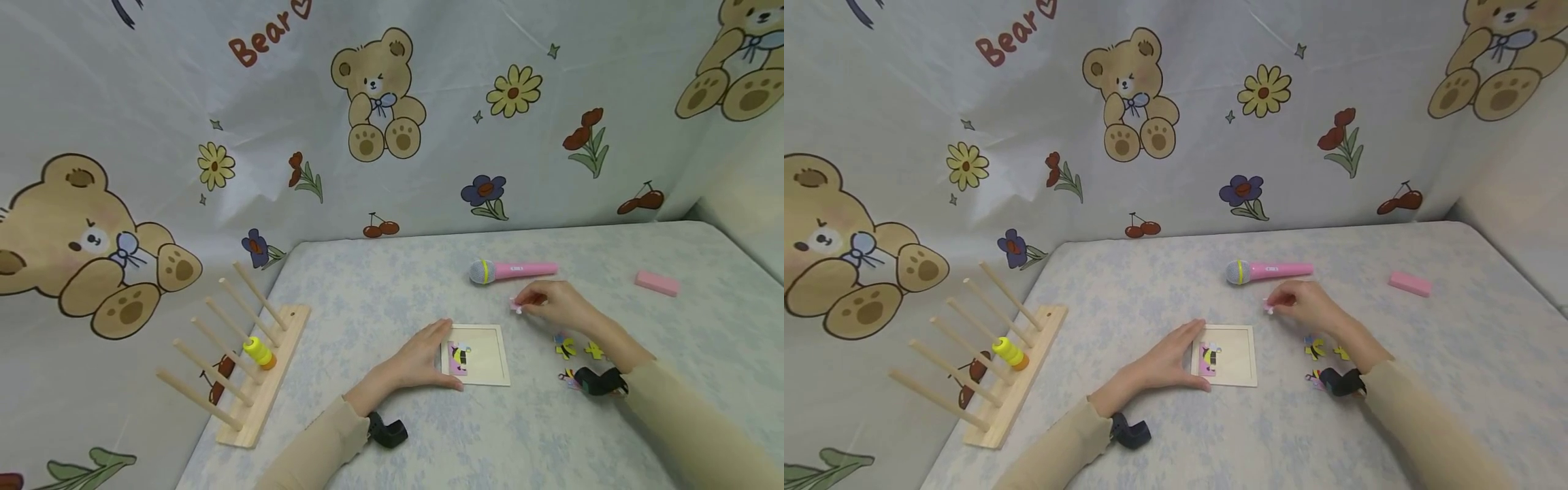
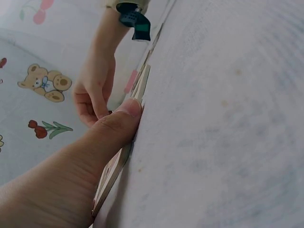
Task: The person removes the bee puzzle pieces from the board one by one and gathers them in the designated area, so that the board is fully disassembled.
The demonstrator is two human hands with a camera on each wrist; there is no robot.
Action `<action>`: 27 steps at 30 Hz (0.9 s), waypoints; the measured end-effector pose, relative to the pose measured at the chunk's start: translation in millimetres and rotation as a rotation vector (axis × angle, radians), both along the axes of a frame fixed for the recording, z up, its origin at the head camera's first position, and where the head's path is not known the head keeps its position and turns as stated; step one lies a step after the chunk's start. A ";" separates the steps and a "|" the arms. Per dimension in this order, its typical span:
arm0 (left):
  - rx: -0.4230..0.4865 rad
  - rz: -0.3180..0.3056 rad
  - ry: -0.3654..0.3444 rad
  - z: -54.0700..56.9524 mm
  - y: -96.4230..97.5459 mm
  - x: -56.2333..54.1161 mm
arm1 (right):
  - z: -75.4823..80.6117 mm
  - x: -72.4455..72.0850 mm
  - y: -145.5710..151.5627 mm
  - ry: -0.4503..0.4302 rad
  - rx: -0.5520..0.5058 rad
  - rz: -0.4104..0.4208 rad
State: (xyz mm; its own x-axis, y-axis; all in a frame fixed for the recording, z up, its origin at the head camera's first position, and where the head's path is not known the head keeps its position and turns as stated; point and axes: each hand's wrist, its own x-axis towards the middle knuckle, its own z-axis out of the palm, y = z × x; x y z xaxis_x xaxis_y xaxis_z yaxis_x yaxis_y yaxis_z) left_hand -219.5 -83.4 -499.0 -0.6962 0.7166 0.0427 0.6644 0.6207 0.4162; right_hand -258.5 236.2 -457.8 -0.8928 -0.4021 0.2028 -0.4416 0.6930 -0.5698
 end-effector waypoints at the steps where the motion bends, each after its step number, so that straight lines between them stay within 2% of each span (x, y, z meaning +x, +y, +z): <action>1: -0.001 -0.002 0.001 -0.2 0.2 0.2 | -0.7 0.1 0.6 -0.004 0.005 0.010; 9: -0.008 0.003 -0.013 3.4 0.1 3.3 | -11.8 -2.4 2.8 -0.041 0.018 0.085; 14: -0.023 0.007 -0.001 3.5 -0.5 3.3 | -5.4 0.5 -2.5 -0.049 -0.003 0.076; 19: -0.022 0.016 -0.003 3.9 -0.7 2.4 | 18.7 13.9 -22.9 -0.081 -0.114 0.082; 22: -0.015 0.023 -0.017 4.5 -0.4 2.1 | 27.2 25.5 -41.1 -0.113 -0.187 0.133; 24: -0.009 0.021 -0.033 4.8 -0.1 2.2 | 25.9 33.6 -53.1 -0.139 -0.211 0.178; 27: -0.002 0.010 -0.047 4.9 0.7 2.6 | 15.9 43.1 -68.9 -0.181 -0.230 0.209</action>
State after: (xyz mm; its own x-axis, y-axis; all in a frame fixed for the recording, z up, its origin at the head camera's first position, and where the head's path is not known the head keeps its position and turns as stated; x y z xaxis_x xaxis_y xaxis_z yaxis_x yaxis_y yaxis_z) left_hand -216.9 -82.7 -494.1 -0.7048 0.7094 0.0079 0.6375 0.6284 0.4457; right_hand -215.4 167.3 -441.9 -0.8256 -0.5425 0.1553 -0.4381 0.4428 -0.7823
